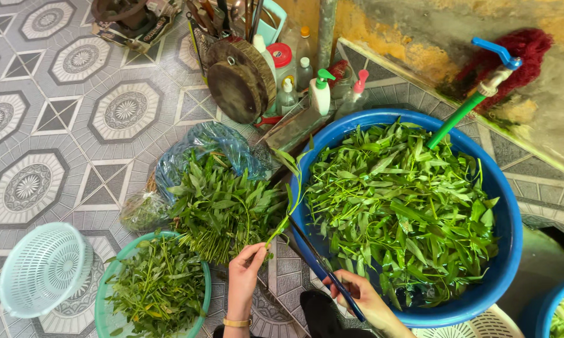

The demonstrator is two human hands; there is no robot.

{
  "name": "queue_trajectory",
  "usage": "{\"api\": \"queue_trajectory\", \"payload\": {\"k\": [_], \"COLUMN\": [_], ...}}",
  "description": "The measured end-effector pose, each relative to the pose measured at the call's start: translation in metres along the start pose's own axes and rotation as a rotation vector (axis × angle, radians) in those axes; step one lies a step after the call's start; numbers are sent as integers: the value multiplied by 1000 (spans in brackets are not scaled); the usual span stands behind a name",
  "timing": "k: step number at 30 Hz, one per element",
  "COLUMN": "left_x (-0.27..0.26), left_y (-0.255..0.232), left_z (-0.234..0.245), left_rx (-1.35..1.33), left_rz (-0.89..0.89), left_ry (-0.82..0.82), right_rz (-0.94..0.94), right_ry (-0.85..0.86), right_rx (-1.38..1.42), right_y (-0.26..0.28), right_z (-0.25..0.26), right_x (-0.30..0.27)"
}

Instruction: The person trims the stems from leafy green vegetables using scissors and places the leaves into a large blue basin.

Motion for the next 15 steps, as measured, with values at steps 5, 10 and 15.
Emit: {"api": "queue_trajectory", "payload": {"k": [5, 10, 15], "left_x": [5, -5, -4], "left_y": [7, 11, 5], "left_z": [-27, -65, -75], "left_rx": [-44, -118, -85], "left_rz": [31, 88, 47], "left_ry": [15, 52, 59], "right_rz": [-131, -26, -17], "right_ry": [-157, -162, -294], "right_rx": [32, 62, 136], "right_y": [-13, -24, -33], "right_z": [3, 3, 11], "right_x": [-3, -5, -5]}}
Point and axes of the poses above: each hand's wrist, its own x-axis towards the middle knuckle, its own z-axis out of the back of the hand, y = z × x, the point moved 2 cm from there along x, towards the middle knuckle, and after that the axes turned 9 degrees about x, right-handed, at the moved point
